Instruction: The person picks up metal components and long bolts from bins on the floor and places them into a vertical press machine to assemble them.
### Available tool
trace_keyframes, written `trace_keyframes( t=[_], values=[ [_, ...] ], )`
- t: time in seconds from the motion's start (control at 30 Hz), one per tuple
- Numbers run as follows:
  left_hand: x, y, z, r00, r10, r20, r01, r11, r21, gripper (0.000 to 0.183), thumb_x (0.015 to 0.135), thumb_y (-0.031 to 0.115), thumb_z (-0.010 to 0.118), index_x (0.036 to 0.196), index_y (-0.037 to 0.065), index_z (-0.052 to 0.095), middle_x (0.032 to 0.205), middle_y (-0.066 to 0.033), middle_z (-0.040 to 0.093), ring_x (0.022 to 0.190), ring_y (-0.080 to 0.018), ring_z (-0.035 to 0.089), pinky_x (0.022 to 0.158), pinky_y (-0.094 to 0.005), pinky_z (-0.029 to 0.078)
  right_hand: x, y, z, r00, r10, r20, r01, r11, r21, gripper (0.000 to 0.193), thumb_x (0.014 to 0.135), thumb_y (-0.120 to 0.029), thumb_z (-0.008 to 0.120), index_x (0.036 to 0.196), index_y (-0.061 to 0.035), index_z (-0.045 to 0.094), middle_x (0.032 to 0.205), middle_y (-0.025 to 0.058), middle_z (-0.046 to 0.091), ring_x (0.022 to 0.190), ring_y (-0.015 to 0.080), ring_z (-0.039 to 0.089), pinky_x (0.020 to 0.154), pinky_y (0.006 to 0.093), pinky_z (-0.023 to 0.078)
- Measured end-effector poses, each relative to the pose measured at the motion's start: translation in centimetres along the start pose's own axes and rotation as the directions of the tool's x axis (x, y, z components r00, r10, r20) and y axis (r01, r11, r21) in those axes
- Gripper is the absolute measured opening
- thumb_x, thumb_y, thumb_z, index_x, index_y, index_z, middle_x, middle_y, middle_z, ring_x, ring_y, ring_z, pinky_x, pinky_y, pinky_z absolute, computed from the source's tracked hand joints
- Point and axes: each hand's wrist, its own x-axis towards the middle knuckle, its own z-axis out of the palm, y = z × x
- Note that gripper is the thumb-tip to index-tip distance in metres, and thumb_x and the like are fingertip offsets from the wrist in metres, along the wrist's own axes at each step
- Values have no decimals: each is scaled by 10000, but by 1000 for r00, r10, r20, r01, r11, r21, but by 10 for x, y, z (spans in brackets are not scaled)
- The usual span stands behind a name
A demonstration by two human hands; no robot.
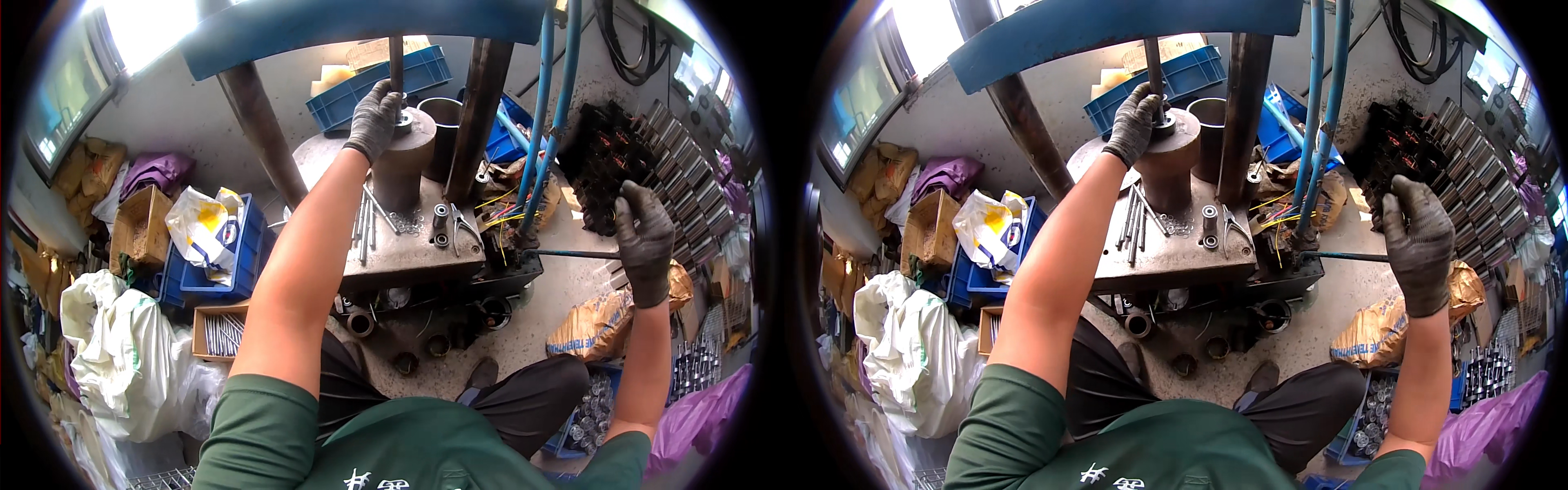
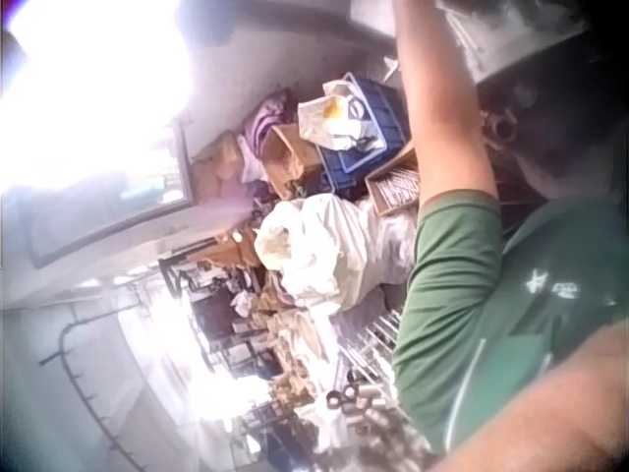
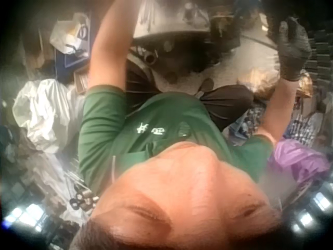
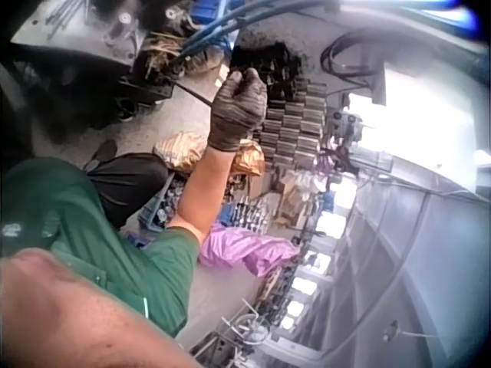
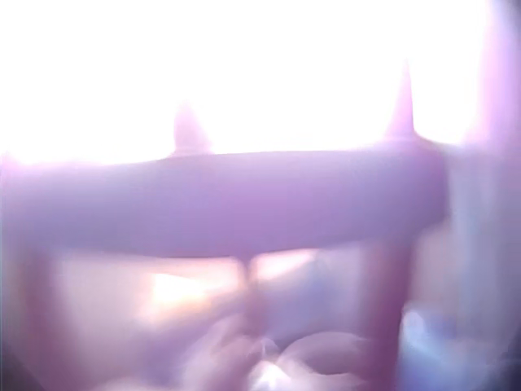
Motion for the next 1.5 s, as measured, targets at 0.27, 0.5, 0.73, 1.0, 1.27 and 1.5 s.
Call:
trace_keyframes(
  t=[0.27,0.5,0.73,1.0,1.27,1.5],
  values=[
    [3,1,0,1000,16,2,-16,992,128,283,1009,88,621,1288,43,629,1026,-41,693,936,-120,646,868,-261,540,51,27,29,999,-22,-42,18,996,-92,231,974,-174,710,1122,3,727,964,159,752,842,254,749,775,349,592],
    [-25,2,5,975,171,146,-114,935,-335,315,988,-46,652,1275,64,582,976,-11,602,789,-110,560,728,-245,512,45,29,29,1000,24,3,-24,989,-147,241,968,-210,712,1108,-16,730,964,159,752,860,285,751,787,368,594],
    [-165,15,41,934,357,17,-358,934,23,282,1067,221,600,1300,80,526,1001,7,591,895,-73,551,827,-251,481,6,4,-1,998,18,58,-15,998,-56,211,933,-118,717,1089,23,709,959,180,726,863,316,726,782,395,585],
    [-305,-42,45,756,-649,-86,550,701,-453,464,1094,504,493,985,76,635,662,10,535,555,-141,539,540,-309,520,-98,-82,-40,903,-316,291,324,946,23,341,845,-178,752,1125,-9,654,999,166,702,847,371,675,736,479,538],
    [-296,-69,24,456,-890,17,756,377,-535,312,1072,337,498,888,114,615,653,7,561,525,-155,527,483,-329,495,-83,-101,60,932,-293,213,200,906,373,265,838,-170,766,1042,-18,690,970,154,725,854,367,695,730,460,569],
    [-305,-67,17,410,-909,68,776,310,-549,351,1075,420,537,855,149,570,689,8,584,531,-129,504,477,-311,444,-121,-65,153,900,-192,391,-35,864,503,231,867,-167,742,1051,-28,731,947,176,721,871,375,696,785,441,574]
  ],
)
